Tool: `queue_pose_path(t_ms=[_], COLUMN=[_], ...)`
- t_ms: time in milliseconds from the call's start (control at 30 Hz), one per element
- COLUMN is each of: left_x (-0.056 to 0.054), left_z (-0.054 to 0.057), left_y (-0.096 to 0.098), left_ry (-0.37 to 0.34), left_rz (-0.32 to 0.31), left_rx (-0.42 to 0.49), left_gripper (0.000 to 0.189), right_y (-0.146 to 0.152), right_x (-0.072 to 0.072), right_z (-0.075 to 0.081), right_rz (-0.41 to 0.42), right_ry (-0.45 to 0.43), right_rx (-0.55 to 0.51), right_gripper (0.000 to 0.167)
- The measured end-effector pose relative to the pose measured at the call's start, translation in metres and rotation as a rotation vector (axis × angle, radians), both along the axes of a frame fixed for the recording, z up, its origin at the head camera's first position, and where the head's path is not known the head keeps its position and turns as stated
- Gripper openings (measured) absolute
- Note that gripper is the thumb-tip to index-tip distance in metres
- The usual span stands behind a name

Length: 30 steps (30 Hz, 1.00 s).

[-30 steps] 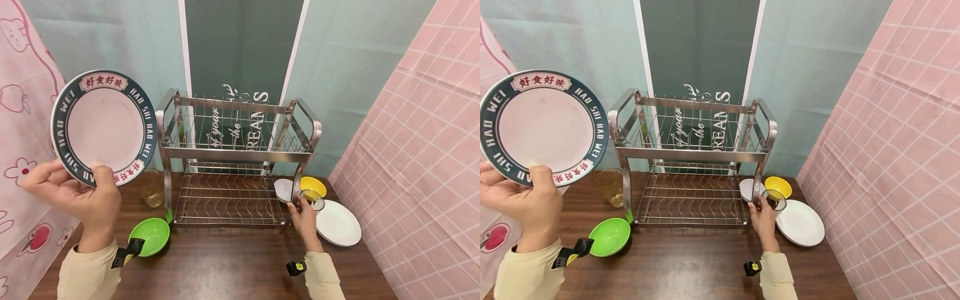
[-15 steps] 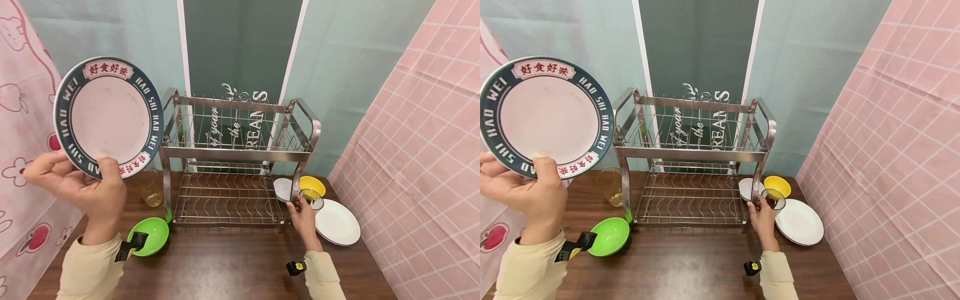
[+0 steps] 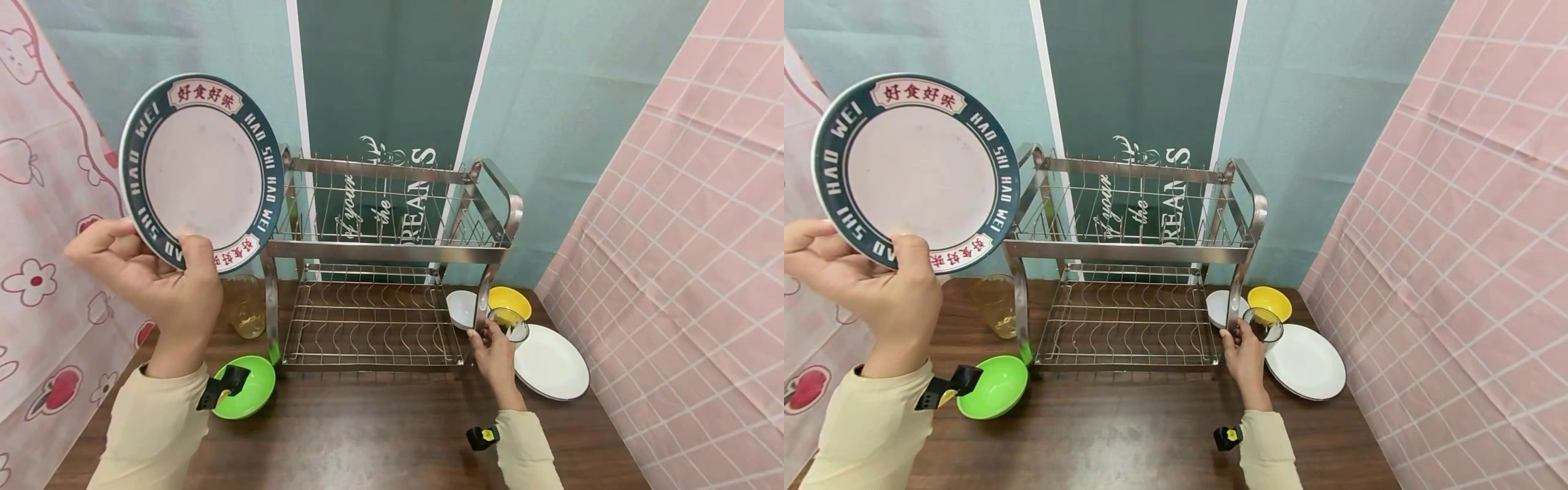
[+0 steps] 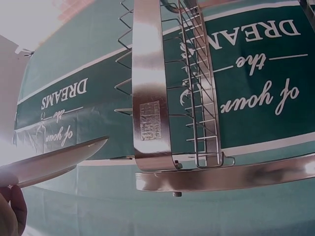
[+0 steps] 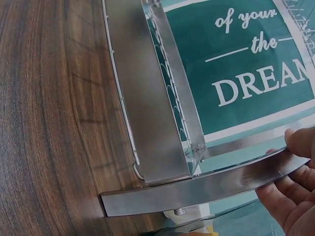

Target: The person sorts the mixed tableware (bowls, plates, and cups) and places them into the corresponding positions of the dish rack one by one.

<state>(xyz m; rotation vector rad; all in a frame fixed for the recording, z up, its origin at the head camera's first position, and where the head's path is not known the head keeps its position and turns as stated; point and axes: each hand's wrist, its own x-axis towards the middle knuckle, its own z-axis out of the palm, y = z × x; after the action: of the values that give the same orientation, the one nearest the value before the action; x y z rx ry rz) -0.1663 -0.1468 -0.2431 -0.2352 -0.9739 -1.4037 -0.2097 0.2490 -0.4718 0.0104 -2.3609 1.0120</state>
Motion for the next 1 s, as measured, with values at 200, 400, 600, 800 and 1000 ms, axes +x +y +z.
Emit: queue_pose_path(t_ms=[200,400,600,800,1000], left_x=[-0.005,-0.01,-0.018,-0.023,-0.03], left_z=[0.004,0.002,0.001,-0.001,-0.005], left_y=[0.002,0.003,0.004,0.006,0.007], left_ry=[0.003,-0.081,-0.19,-0.198,-0.234], left_rz=[-0.035,-0.006,0.079,0.075,0.099], left_rx=[-0.025,-0.089,-0.156,-0.214,-0.248], left_gripper=[0.031,0.029,0.028,0.029,0.031], right_y=[-0.002,-0.003,-0.003,-0.003,-0.001], right_x=[0.0,0.001,0.001,0.001,0.002], right_z=[-0.003,-0.003,-0.001,-0.001,-0.001], right_rz=[-0.008,-0.009,-0.003,-0.006,-0.005], right_ry=[0.0,0.0,-0.011,0.001,-0.006], right_rx=[0.0,-0.015,-0.023,-0.014,-0.016], right_gripper=[0.03,0.028,0.026,0.026,0.029])
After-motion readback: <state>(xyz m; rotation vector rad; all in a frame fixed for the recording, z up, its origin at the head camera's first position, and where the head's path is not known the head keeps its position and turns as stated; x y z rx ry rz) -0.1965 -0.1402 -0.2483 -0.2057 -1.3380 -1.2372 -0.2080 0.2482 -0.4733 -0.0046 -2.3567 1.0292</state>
